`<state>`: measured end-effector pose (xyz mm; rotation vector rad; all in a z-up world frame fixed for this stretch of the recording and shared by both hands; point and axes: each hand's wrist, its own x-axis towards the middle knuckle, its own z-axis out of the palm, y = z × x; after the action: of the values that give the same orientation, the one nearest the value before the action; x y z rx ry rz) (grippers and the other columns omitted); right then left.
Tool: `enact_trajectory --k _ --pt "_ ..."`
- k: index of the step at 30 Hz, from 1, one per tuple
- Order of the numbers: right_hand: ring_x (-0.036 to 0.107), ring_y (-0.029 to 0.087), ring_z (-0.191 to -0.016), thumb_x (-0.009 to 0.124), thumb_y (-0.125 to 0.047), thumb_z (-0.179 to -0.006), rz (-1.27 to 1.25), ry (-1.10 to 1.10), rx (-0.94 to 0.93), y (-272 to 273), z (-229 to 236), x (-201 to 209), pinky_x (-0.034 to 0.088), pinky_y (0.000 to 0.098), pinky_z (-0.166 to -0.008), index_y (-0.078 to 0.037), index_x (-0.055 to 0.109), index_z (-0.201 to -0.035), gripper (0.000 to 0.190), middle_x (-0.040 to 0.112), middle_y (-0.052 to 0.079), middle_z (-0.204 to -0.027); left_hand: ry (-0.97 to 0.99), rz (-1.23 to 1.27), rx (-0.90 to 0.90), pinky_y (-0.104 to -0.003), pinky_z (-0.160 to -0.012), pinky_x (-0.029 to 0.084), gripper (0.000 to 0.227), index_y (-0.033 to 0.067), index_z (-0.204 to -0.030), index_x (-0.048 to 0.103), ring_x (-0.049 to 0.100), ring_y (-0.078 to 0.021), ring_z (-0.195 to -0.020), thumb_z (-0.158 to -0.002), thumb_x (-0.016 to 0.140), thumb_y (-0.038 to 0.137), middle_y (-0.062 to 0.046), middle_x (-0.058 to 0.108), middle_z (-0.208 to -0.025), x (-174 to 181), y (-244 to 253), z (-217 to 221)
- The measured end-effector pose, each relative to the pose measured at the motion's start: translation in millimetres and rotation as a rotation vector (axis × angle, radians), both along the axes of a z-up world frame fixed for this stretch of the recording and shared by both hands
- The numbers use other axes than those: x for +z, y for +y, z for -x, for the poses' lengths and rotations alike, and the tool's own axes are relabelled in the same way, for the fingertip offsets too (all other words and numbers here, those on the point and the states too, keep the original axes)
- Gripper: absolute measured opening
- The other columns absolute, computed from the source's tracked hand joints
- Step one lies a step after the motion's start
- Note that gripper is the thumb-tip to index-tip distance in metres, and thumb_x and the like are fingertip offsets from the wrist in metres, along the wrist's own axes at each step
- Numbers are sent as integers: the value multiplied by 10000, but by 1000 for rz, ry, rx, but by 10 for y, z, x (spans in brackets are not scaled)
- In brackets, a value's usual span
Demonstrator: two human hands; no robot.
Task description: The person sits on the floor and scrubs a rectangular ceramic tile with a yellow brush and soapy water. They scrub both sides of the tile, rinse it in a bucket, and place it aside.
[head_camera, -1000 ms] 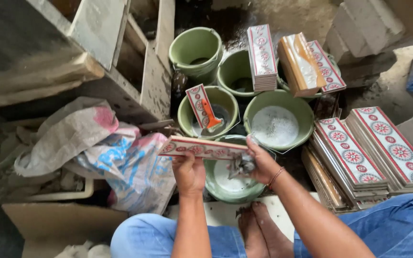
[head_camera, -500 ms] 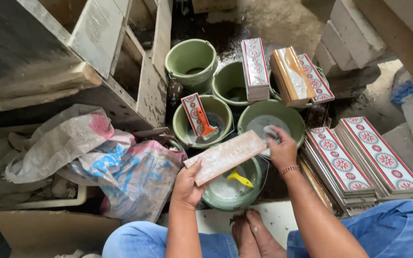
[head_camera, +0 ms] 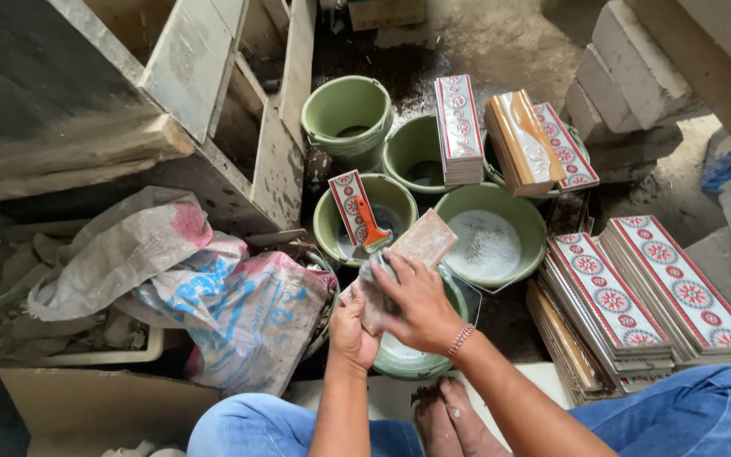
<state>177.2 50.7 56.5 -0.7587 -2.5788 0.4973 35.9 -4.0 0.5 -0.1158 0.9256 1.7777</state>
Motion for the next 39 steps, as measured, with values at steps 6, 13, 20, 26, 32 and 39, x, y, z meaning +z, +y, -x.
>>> enact_trajectory --k 6,13,20,26,32,39 --pt "664 382 -1113 854 -289 -756 69 208 34 178 -113 -114 555 447 -938 -166 617 -1390 688 649 118 -1350 16 20 -32 -706 -804 578 315 -25 -1197 664 707 -518 -941 -1003 620 219 -327 716 -1081 80 -86 -13" --pt "700 239 -1039 744 -402 -857 -61 329 -67 174 -11 -712 578 349 -891 -280 658 -1314 481 650 2 -1158 39 33 -28 -689 -739 600 335 -21 -1140 671 731 -511 -867 -989 652 277 -309 733 -1017 -378 -39 -25" --pt "657 298 -939 715 -366 -891 -173 315 -425 501 -287 -729 543 413 -842 -179 661 -1165 336 614 58 -1003 5 6 -74 -739 -753 569 388 -24 -1184 649 713 -527 -908 -966 657 296 -311 727 -1046 570 -135 -321" --pt "676 287 -995 726 -305 -863 -319 411 -197 255 76 -944 551 393 -880 -170 705 -1177 342 663 83 -1074 107 -9 -32 -665 -778 612 301 -23 -1110 670 740 -464 -887 -1001 635 256 -300 734 -1012 -292 -12 -111" --pt "637 360 -1028 735 -179 -841 -233 426 -466 674 -389 -610 536 448 -907 -85 651 -1181 363 598 139 -1085 44 0 -25 -716 -748 587 376 -81 -1130 638 707 -540 -895 -988 618 267 -341 716 -1000 652 -238 -337" --pt "692 259 -999 688 -317 -876 -298 451 -182 11 222 -915 564 360 -886 -185 687 -1170 322 652 54 -1082 169 -4 46 -645 -779 618 239 -8 -1040 661 750 -423 -855 -1021 608 224 -271 745 -967 -197 -115 -74"
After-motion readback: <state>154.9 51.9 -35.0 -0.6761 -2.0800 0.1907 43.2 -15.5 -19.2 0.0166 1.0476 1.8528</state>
